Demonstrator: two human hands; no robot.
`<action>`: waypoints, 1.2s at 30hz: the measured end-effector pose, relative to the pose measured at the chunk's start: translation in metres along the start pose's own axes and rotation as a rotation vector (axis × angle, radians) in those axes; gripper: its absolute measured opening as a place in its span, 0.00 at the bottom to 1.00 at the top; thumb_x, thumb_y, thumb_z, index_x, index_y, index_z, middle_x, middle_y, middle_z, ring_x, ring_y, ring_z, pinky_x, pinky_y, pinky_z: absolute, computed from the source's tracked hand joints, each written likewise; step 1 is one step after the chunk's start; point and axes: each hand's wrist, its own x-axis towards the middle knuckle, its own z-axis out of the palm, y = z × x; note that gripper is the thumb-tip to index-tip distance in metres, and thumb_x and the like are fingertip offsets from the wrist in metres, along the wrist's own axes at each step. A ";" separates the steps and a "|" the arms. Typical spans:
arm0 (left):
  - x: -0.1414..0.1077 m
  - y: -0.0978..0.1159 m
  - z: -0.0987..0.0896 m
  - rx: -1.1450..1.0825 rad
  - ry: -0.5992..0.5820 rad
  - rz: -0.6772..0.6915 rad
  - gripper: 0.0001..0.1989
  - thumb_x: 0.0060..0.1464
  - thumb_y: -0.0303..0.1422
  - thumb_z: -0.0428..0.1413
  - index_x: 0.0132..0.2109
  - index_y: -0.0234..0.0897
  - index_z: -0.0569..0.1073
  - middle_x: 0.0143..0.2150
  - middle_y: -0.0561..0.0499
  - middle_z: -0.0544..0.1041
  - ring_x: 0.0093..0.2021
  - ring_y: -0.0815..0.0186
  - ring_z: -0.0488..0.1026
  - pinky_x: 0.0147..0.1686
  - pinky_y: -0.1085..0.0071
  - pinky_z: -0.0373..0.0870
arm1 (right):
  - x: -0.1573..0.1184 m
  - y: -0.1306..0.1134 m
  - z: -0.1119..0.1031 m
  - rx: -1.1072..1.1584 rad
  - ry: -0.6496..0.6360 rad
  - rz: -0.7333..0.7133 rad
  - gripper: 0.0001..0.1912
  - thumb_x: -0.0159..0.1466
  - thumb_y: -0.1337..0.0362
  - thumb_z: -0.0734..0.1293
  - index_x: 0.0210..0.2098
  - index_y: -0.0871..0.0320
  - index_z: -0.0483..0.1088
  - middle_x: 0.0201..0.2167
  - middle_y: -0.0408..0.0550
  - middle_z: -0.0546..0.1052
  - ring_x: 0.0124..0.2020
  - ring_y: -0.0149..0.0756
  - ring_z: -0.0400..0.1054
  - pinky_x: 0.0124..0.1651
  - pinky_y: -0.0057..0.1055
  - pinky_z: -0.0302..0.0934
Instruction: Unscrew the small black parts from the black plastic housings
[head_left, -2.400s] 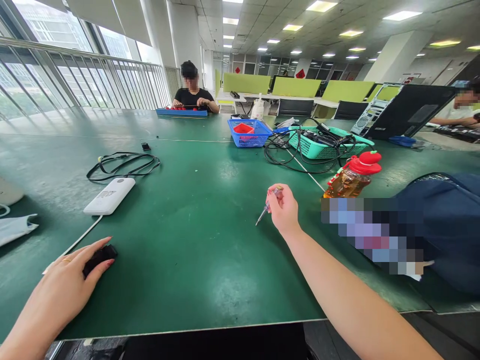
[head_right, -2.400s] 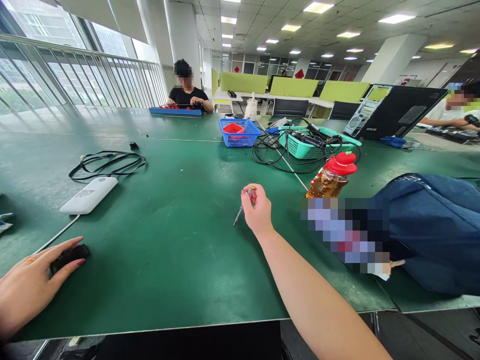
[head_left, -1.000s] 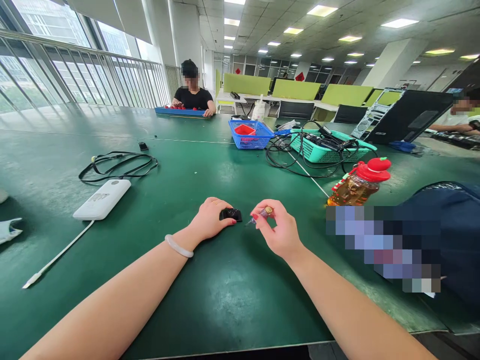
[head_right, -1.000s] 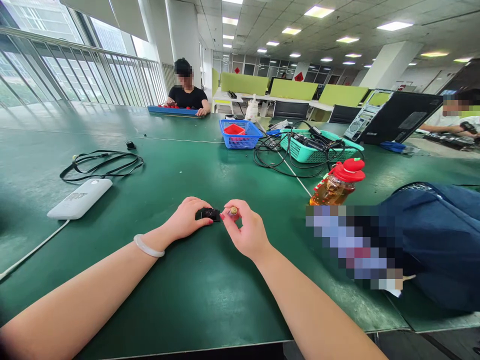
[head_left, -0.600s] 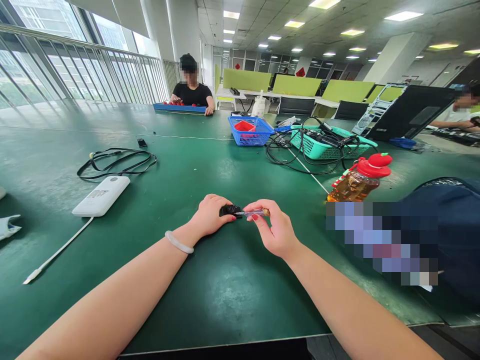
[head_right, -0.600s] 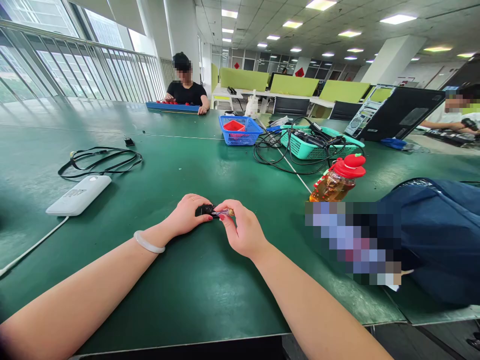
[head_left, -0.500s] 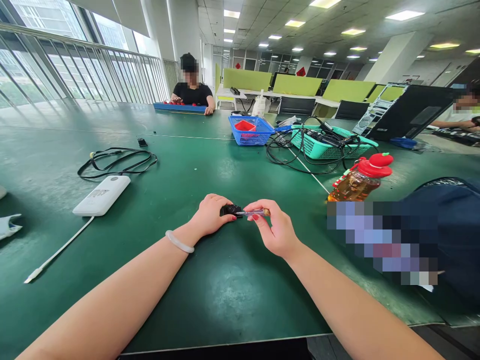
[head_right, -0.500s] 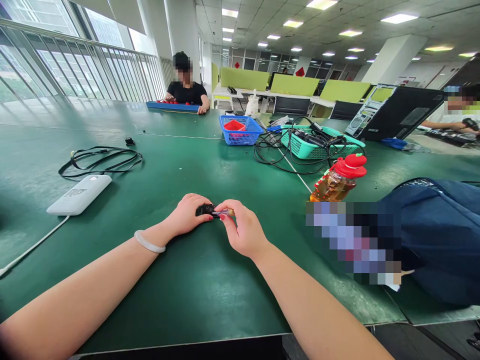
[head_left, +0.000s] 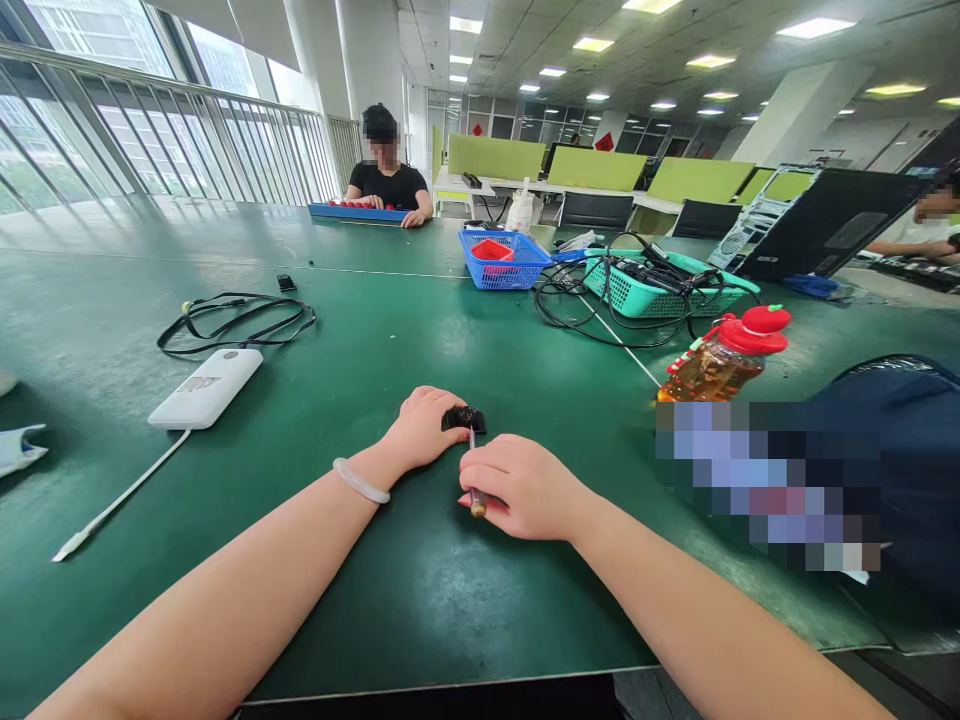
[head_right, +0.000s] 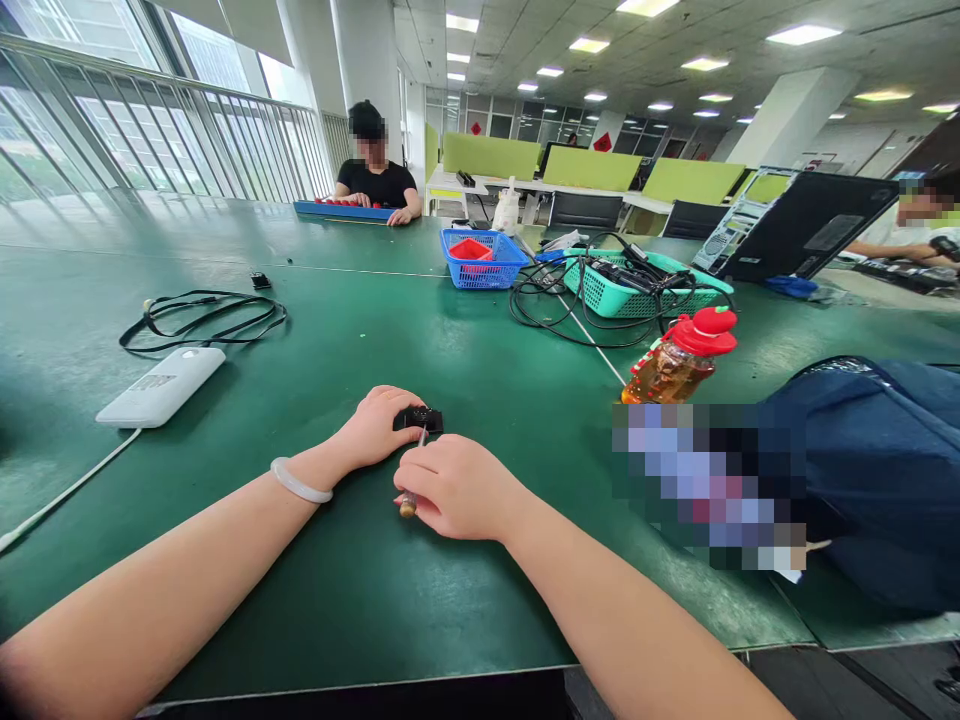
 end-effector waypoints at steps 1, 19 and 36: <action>0.000 0.000 0.000 0.002 -0.001 -0.001 0.15 0.51 0.36 0.61 0.48 0.41 0.76 0.51 0.49 0.78 0.58 0.52 0.66 0.61 0.53 0.61 | 0.000 0.000 0.004 -0.002 -0.009 -0.007 0.03 0.65 0.68 0.64 0.33 0.57 0.68 0.33 0.46 0.78 0.31 0.34 0.68 0.34 0.32 0.60; -0.002 0.001 0.000 0.046 -0.007 0.035 0.17 0.56 0.42 0.58 0.49 0.39 0.75 0.53 0.47 0.77 0.58 0.52 0.67 0.61 0.53 0.61 | -0.006 0.015 -0.007 0.210 0.345 0.280 0.07 0.65 0.70 0.64 0.41 0.53 0.71 0.40 0.47 0.80 0.41 0.36 0.75 0.46 0.35 0.71; -0.002 0.003 -0.003 0.029 -0.013 0.042 0.15 0.57 0.43 0.56 0.48 0.42 0.74 0.52 0.48 0.77 0.57 0.52 0.67 0.60 0.52 0.62 | -0.008 0.025 -0.012 -0.003 0.537 0.497 0.06 0.63 0.58 0.70 0.32 0.52 0.73 0.29 0.44 0.79 0.32 0.37 0.72 0.40 0.36 0.65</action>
